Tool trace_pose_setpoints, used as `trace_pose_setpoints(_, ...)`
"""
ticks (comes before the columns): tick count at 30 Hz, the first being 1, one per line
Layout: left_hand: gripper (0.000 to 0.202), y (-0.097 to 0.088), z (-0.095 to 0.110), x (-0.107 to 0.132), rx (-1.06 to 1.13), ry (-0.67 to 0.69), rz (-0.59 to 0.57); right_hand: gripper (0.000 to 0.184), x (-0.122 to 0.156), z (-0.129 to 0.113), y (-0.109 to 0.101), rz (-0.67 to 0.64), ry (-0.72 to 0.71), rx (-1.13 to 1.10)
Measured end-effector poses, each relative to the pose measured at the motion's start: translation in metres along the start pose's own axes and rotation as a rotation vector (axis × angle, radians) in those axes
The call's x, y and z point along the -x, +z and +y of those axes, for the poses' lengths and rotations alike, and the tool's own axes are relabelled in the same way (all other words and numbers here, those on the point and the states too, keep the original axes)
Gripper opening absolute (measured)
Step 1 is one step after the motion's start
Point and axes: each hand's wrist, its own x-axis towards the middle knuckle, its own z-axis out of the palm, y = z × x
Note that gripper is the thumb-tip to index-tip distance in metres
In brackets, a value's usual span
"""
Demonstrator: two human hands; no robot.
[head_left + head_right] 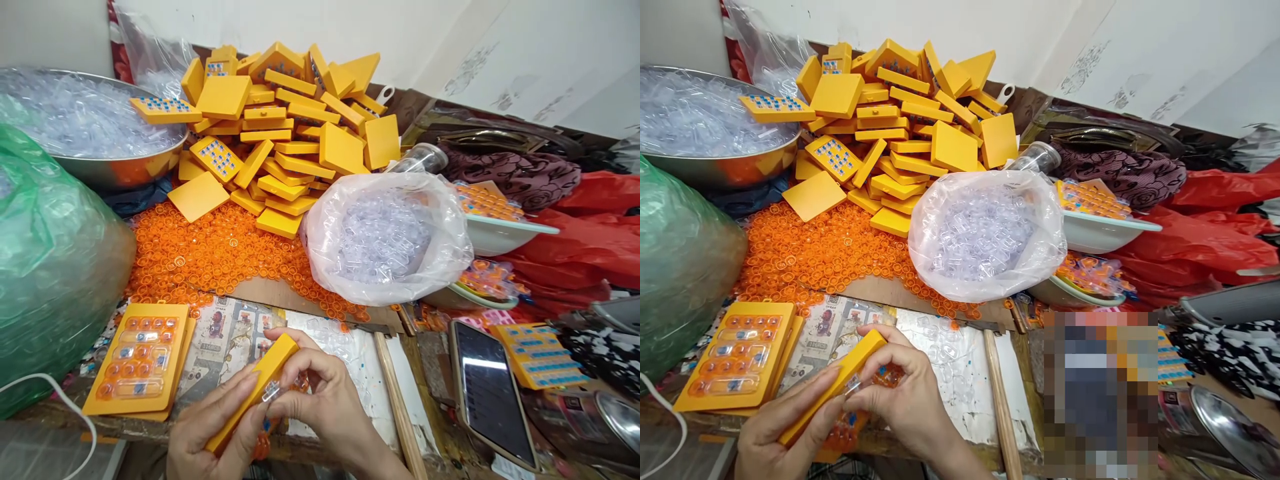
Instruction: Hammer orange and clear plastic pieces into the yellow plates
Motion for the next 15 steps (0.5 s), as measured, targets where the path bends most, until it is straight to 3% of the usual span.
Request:
trace_pose_setpoints(4, 0.018, 0.009, -0.013, 0.002, 0.03, -0.105, 0.032, 0.049, -0.014, 0.013, 0.001, 0.004, 0.028, 0.032)
trace_pose_setpoints(8, 0.034, 0.02, -0.039, -0.003, 0.177, -0.484, 0.077, 0.043, -0.051, 0.027, 0.001, -0.147, 0.034, 0.186)
trace_pose_setpoints(10, 0.04, 0.02, -0.05, -0.006, 0.25, -0.605, 0.107, 0.044, -0.074, 0.032, 0.005, -0.202, 0.002, 0.269)
trace_pose_setpoints(12, 0.038, 0.014, -0.053, -0.007, 0.197, -0.553, 0.155, 0.047, -0.092, 0.036, 0.011, -0.237, -0.055, 0.35)
trace_pose_setpoints(15, 0.033, 0.002, -0.034, -0.017, 0.058, -0.266, 0.238, 0.033, -0.109, 0.033, 0.024, -0.295, -0.149, 0.441)
